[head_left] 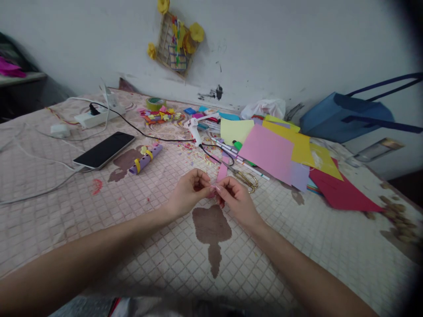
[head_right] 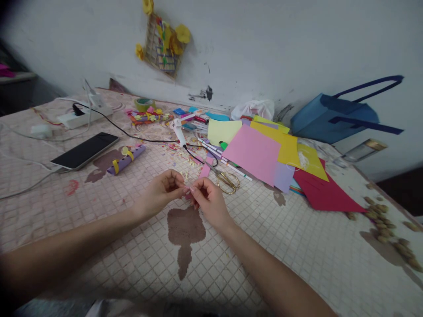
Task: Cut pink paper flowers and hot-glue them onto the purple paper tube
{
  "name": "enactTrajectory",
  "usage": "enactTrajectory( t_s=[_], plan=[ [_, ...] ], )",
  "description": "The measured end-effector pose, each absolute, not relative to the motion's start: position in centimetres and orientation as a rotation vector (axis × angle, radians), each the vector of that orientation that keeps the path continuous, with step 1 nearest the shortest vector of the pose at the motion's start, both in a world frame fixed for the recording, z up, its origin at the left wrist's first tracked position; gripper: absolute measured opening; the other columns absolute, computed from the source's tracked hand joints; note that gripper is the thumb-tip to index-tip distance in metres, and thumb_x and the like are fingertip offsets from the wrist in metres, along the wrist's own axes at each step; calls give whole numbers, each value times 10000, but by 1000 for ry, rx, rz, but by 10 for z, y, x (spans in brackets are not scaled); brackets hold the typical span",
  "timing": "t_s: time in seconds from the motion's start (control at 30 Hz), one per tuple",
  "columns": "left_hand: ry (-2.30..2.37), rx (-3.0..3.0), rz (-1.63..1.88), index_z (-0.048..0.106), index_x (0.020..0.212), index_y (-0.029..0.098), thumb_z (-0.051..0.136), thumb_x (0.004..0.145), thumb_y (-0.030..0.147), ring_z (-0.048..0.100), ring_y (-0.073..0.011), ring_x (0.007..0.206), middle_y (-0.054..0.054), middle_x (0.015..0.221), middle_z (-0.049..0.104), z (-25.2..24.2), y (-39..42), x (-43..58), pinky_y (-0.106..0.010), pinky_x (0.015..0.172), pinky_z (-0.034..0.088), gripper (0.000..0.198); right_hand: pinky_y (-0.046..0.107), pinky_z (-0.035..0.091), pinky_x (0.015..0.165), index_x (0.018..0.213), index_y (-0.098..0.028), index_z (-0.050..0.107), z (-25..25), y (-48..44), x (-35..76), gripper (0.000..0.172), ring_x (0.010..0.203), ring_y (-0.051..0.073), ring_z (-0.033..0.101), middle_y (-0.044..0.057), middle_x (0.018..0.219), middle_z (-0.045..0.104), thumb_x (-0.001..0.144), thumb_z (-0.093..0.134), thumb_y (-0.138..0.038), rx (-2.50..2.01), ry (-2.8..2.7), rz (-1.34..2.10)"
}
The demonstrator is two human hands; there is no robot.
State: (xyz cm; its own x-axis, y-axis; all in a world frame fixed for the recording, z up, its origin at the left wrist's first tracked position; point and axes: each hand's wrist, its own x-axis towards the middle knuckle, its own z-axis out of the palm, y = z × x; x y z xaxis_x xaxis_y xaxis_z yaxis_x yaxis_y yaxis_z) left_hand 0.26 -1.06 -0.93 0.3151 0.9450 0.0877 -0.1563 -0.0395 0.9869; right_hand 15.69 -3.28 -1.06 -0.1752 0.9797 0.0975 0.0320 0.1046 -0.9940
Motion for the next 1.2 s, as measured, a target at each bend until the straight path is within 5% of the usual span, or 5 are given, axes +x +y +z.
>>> enactTrajectory(
  t_s=[0.3,0.8,1.2],
  plan=[
    [875,1472,920,557,720,118,587,776,301,534,-103,614,-16,656,578,-12,-6,-2,-229,583,428,193,208,398,437,718,-183,509,-8,-32,157,247,491,91,493,-27,600,531,820,546,-406,-1126,-1379,1286],
    [939,1481,918,552,682,129,578,763,316,499,-94,558,12,592,550,-9,-5,-2,-211,539,400,206,205,395,415,721,-179,526,-8,-30,157,266,481,97,512,-13,622,556,837,502,-417,-1148,-1399,1374],
    [961,1540,776,568,709,120,623,726,393,479,-91,539,5,595,549,-17,-3,-4,-197,487,355,280,198,331,405,687,-187,468,-10,-30,159,223,428,76,405,-55,534,444,840,512,-344,-1162,-1488,1268]
  ],
)
